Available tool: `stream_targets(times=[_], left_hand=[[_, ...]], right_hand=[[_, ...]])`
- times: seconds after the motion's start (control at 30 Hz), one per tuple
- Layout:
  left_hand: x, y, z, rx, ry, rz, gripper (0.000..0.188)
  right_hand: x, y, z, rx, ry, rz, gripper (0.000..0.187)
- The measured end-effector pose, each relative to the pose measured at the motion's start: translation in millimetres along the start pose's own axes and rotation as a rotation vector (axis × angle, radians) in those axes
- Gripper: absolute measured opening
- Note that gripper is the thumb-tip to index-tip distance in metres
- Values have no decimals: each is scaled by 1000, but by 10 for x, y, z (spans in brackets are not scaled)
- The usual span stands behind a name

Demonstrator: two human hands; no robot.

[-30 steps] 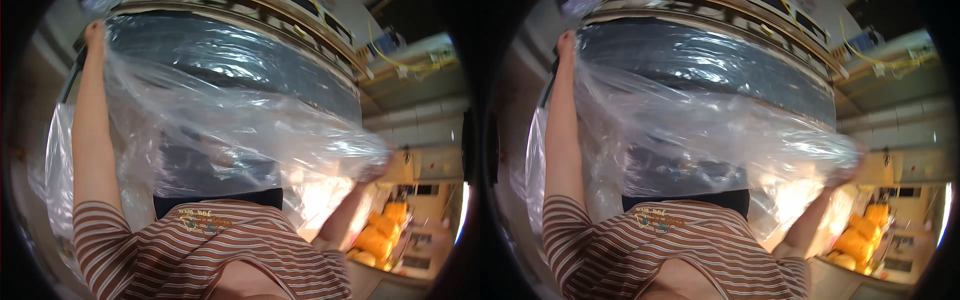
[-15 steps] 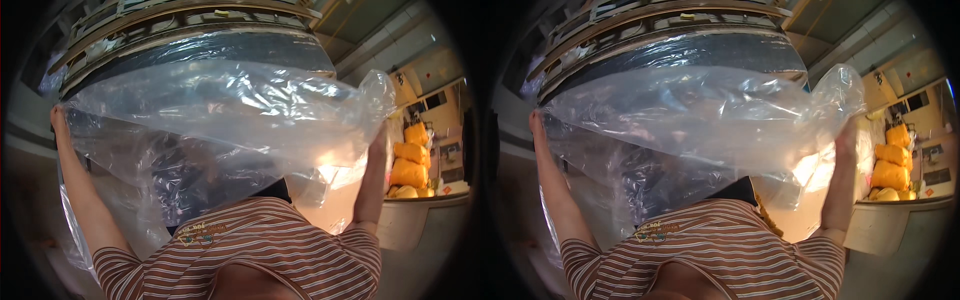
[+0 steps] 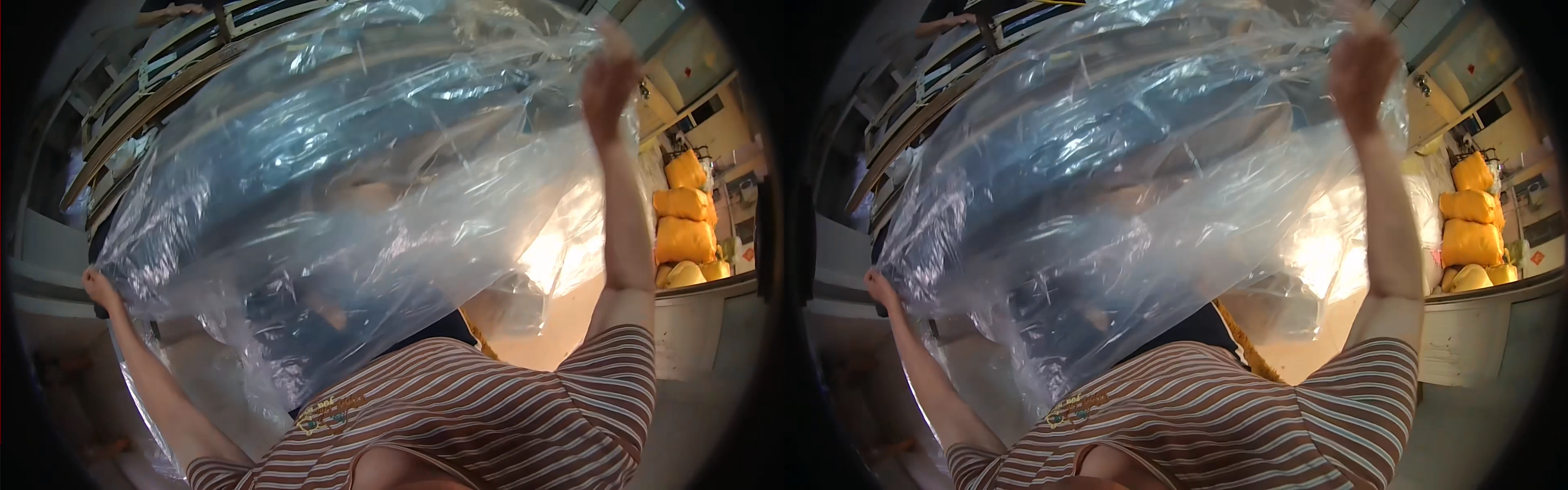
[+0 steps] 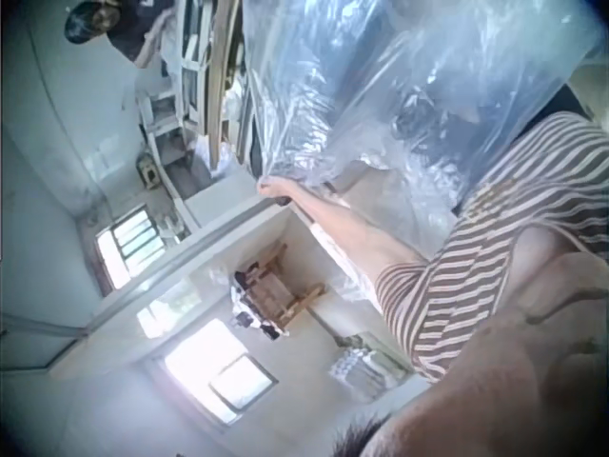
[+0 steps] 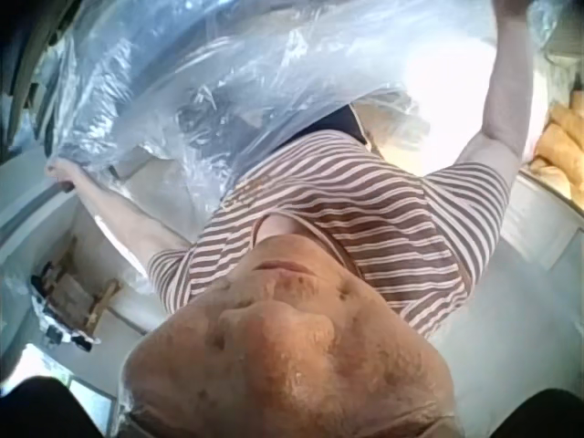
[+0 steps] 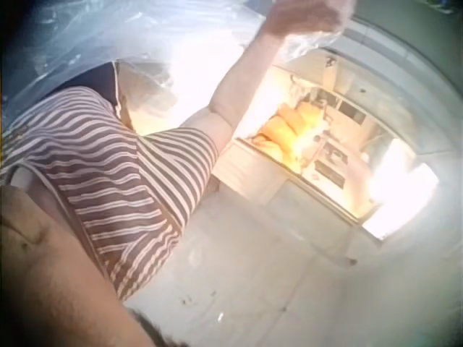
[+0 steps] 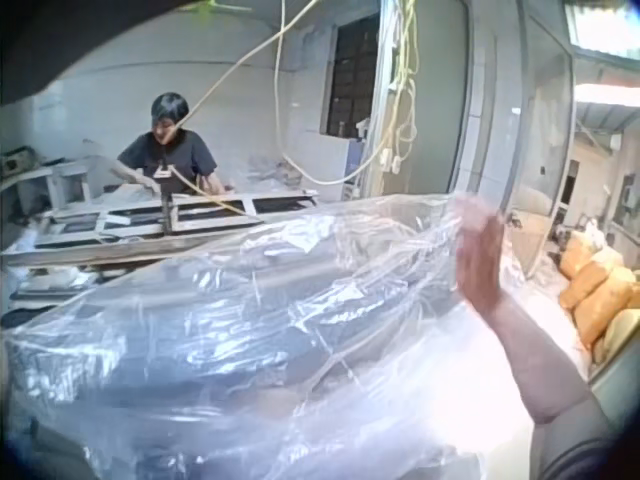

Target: The person wraps a large, dark-colored mattress with a clear plastic sheet. They repeatedly pull the plastic over the mattress, tucking it underneath and smoothing it out to ensure full coverage. The process involves continuous adjustment of the plastic sheet to fit the mattress shape.

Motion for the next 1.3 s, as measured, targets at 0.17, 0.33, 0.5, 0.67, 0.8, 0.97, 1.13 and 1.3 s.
stream_targets(times=[0.17, 0.33, 0.5, 0.67, 0.8, 0.97, 1.13, 1.3], left_hand=[[-422, 527, 235, -364, -198, -9, 35], [419, 140, -159, -408, -3, 117, 36], [420, 242, -408, -495, 47, 103, 37], [238, 270, -129, -490, 15, 85, 37], [217, 234, -142, -470, -14, 82, 37], [268, 213, -233, -467, 20, 106, 37], [256, 260, -224, -446, -13, 71, 35], [341, 295, -256, -451, 18, 58, 35]], right_hand=[[1298, -1259, 261, -351, -237, 809, 41], [1161, -1496, 553, -853, -577, 667, 47], [1115, -1684, 797, -617, -350, 458, 45], [947, -1457, 1097, -852, -469, 399, 38], [899, -1325, 1291, -868, -436, 353, 29], [1068, -1416, 1293, -861, -522, 458, 19], [877, -1299, 1223, -961, -433, 471, 13], [779, -1581, 820, -1717, -1203, 568, 20]])
Point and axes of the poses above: each hand's wrist, its own x-axis away from the middle knuckle, its own y-axis out of the back of the hand, z = x × y, the point moved 6 cm from there along -x, towards the middle knuckle, and after that the axes turned 7 degrees about y, right-handed, at the moved point
